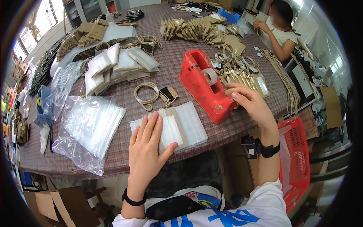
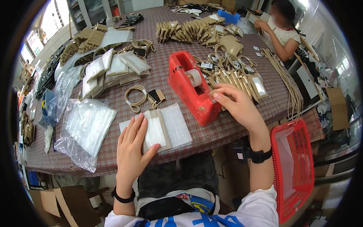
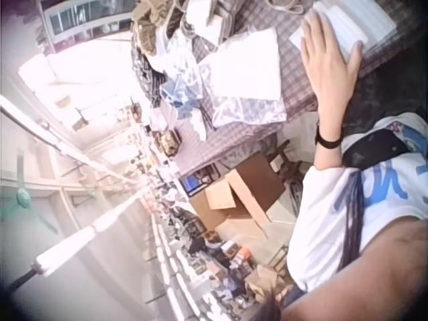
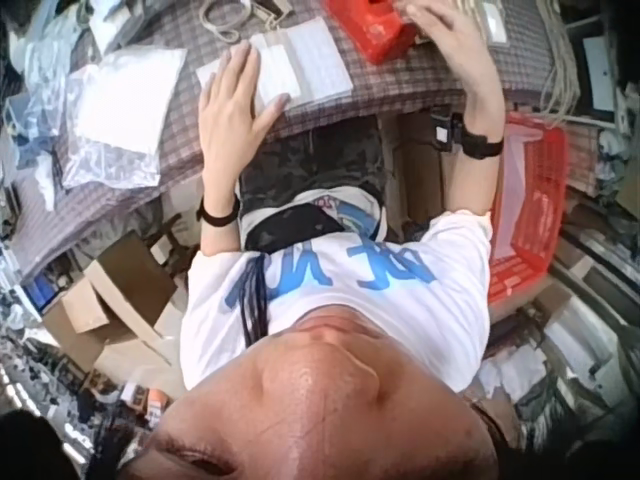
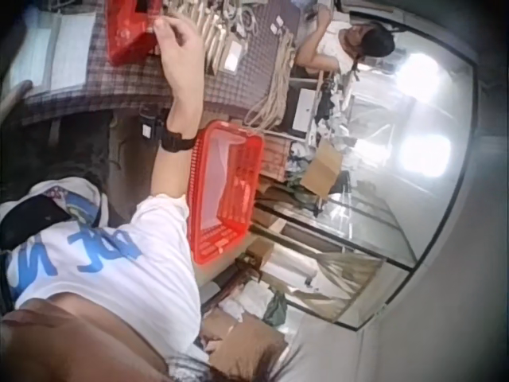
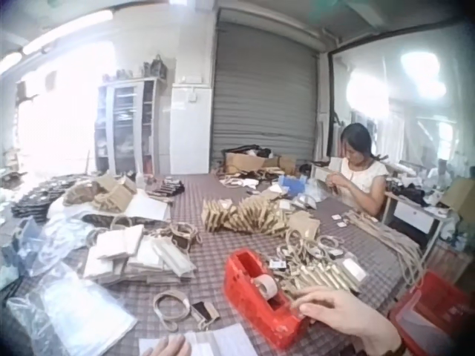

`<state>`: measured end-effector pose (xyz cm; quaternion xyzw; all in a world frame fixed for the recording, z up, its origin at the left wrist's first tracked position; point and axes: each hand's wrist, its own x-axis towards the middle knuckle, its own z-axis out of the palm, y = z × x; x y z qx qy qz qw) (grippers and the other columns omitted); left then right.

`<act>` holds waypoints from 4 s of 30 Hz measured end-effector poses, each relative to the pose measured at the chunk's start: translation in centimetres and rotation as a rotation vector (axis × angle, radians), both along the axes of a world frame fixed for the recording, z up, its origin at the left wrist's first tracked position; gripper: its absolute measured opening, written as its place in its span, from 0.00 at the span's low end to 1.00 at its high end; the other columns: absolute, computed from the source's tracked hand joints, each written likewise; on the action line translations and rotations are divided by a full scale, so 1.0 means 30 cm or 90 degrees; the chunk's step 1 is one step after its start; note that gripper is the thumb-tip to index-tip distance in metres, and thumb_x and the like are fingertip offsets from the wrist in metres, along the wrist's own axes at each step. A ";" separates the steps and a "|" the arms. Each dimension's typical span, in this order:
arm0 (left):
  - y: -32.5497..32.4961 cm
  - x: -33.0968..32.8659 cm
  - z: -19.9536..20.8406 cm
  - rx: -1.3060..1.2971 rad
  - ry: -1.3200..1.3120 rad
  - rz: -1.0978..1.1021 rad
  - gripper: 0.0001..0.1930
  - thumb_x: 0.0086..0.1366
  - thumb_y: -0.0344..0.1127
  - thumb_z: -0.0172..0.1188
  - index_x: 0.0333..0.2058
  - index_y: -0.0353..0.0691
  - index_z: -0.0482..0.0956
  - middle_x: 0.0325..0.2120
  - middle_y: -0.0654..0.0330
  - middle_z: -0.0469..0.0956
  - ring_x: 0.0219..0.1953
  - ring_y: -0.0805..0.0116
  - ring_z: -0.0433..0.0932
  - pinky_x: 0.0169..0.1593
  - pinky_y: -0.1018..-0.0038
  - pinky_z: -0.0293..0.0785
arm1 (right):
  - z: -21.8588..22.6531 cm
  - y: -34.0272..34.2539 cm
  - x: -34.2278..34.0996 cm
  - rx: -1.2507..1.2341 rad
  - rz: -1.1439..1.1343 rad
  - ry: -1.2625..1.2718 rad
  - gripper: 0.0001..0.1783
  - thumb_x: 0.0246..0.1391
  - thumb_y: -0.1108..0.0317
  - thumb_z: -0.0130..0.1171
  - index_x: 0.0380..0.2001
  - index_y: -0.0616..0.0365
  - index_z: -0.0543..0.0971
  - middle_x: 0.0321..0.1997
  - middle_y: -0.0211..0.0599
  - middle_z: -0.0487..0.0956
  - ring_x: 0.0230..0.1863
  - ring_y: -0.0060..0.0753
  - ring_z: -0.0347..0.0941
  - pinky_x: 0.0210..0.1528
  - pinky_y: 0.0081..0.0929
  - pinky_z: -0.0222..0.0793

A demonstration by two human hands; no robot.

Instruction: The person loads a roll of clear tape into a red tape dispenser. They then repeatedly pick up small rectangular items wrapped in foam, place them on the table, and secure them with tape from the dispenser. The person handles the items one at a time, stacking the finished units on the table.

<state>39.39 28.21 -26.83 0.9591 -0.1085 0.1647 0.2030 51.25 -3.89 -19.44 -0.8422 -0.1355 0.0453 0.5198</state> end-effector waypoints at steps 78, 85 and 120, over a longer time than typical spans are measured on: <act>0.003 0.003 -0.004 0.001 -0.047 -0.015 0.27 0.64 0.55 0.71 0.60 0.55 0.86 0.72 0.44 0.69 0.71 0.41 0.70 0.70 0.52 0.65 | 0.033 0.407 -0.045 0.003 0.328 -0.074 0.52 0.55 0.88 0.57 0.81 0.57 0.52 0.66 0.47 0.72 0.38 0.22 0.74 0.54 0.25 0.74; -0.001 0.002 0.001 -0.021 -0.049 -0.021 0.24 0.64 0.56 0.71 0.54 0.51 0.88 0.72 0.42 0.68 0.71 0.41 0.70 0.69 0.51 0.65 | -0.081 0.579 0.086 -0.198 0.413 -0.291 0.51 0.55 0.86 0.56 0.80 0.51 0.54 0.65 0.59 0.72 0.46 0.50 0.82 0.55 0.40 0.78; -0.015 -0.007 -0.025 -0.039 -0.054 0.029 0.55 0.56 0.57 0.77 0.75 0.35 0.62 0.68 0.55 0.75 0.69 0.51 0.73 0.69 0.51 0.66 | 0.051 0.369 -0.099 0.029 0.290 0.075 0.39 0.59 0.82 0.65 0.73 0.58 0.67 0.36 0.29 0.80 0.30 0.13 0.70 0.33 0.16 0.65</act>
